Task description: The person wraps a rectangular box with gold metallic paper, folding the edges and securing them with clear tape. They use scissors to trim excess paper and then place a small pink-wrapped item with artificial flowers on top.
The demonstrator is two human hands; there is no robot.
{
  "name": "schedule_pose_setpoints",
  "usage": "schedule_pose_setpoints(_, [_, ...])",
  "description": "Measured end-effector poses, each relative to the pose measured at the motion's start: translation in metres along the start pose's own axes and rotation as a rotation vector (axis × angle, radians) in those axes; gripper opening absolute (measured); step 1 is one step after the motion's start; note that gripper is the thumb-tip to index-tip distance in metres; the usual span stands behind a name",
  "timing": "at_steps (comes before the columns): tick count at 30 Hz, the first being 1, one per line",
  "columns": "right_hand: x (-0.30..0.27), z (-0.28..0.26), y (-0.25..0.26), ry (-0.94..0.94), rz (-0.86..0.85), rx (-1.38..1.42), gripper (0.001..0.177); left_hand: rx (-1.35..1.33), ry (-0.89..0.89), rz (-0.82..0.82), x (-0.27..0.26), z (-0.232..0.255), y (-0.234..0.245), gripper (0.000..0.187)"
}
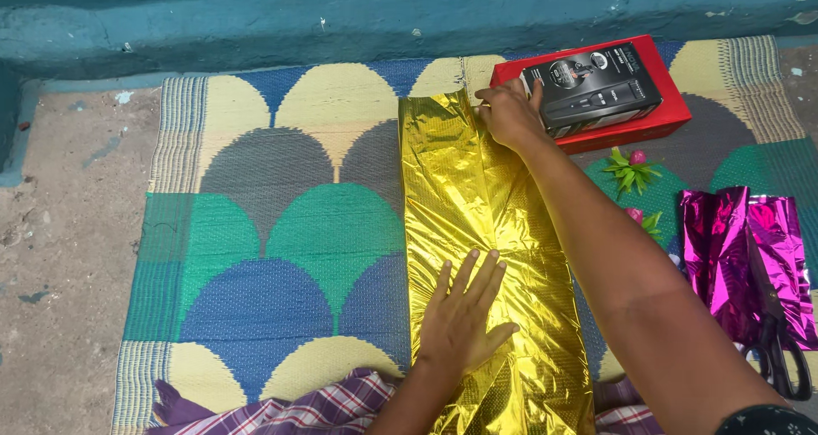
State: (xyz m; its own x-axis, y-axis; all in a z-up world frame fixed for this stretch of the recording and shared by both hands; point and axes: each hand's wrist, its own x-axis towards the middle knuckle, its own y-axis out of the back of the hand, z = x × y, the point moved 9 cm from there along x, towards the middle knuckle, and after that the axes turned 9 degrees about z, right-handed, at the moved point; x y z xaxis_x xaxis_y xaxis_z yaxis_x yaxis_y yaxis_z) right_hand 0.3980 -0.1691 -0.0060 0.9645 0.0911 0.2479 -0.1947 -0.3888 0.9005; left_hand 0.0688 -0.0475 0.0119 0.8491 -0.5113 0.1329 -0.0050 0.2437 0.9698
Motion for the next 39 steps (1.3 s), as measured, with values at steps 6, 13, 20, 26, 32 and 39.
schedule_pose_setpoints(6, [0.01, 0.012, 0.0, -0.144, 0.051, 0.079, 0.02, -0.056, -0.007, 0.08, -0.002, 0.001, 0.008, 0.09])
schedule_pose_setpoints(13, [0.013, 0.019, 0.002, -0.147, 0.116, 0.133, 0.017, -0.016, -0.017, 0.112, -0.004, 0.0, 0.009, 0.089])
schedule_pose_setpoints(20, [0.018, 0.014, 0.009, -0.143, 0.13, 0.131, 0.015, 0.014, -0.02, 0.113, -0.003, 0.003, 0.011, 0.089])
schedule_pose_setpoints(26, [0.02, 0.008, 0.009, -0.112, 0.16, 0.133, 0.013, 0.011, -0.015, 0.115, -0.004, 0.005, 0.017, 0.09])
schedule_pose_setpoints(32, [0.023, 0.006, 0.009, -0.125, 0.171, 0.125, 0.014, -0.007, -0.01, 0.109, -0.003, 0.005, 0.017, 0.092])
schedule_pose_setpoints(39, [0.019, 0.0, 0.025, -0.091, 0.218, 0.158, 0.02, -0.027, 0.003, 0.066, -0.001, 0.004, 0.008, 0.093])
